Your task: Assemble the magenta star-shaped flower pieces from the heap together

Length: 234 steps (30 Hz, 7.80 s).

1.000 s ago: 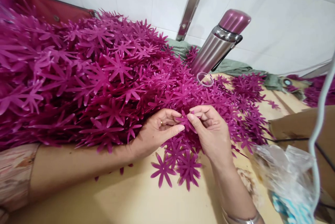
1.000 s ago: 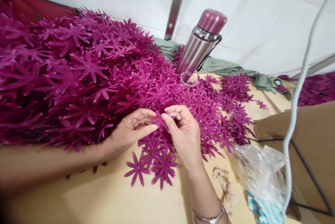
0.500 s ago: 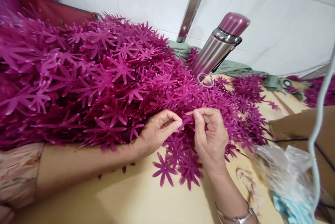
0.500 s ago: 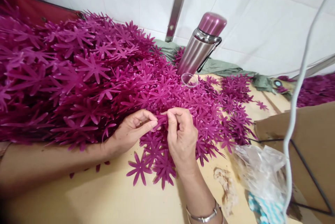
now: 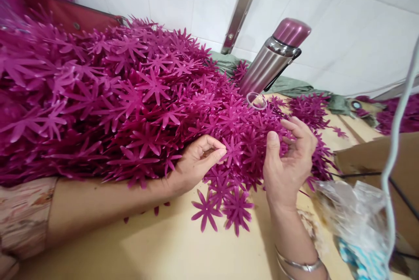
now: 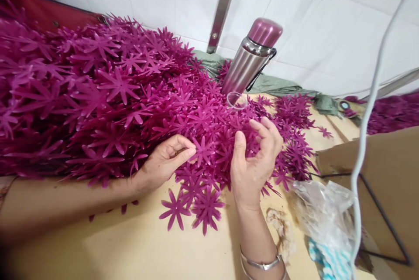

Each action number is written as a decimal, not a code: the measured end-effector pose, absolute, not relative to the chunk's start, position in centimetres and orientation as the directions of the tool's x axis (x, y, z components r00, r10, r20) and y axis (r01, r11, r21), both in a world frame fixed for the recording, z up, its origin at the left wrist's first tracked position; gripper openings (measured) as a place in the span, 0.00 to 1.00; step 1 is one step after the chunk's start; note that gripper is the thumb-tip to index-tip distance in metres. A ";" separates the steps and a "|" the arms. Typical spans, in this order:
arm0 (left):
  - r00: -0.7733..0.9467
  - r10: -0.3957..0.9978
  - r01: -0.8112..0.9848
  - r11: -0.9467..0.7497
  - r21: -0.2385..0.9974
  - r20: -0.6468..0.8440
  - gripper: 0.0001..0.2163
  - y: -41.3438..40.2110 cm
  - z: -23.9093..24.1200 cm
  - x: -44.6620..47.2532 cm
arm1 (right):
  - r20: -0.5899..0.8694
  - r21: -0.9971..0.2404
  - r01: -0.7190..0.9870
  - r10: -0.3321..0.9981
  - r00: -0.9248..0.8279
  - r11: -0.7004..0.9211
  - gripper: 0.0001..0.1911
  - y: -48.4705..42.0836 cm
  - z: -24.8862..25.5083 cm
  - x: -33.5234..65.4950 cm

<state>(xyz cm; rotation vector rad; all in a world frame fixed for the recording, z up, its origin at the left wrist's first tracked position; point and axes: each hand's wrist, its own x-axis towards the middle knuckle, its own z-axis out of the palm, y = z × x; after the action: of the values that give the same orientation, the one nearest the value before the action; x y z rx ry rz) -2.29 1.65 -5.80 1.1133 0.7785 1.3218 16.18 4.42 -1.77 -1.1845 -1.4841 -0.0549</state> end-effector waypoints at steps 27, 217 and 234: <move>0.152 0.979 -0.370 -0.070 0.926 0.135 0.09 1.7 -5.5 -1.9 | 0.440 -0.758 0.413 0.863 -0.247 0.504 0.15 3.5 -2.4 14.3; 0.414 0.910 -0.217 0.119 0.969 -0.020 0.09 -3.6 -4.5 -6.9 | 0.158 -0.975 0.188 0.961 0.226 0.116 0.13 -9.4 -6.3 8.8; 0.508 0.861 -0.105 0.071 0.992 -0.007 0.15 -4.0 -4.7 -6.8 | -0.045 -0.992 -0.126 0.970 0.238 -0.015 0.07 -8.9 -5.8 9.2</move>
<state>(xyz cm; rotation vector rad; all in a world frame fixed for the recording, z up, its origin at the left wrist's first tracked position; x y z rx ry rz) -6.84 -4.00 -4.70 1.2990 0.7488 0.8395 9.22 -8.91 -5.84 -1.2452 -0.9263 1.1063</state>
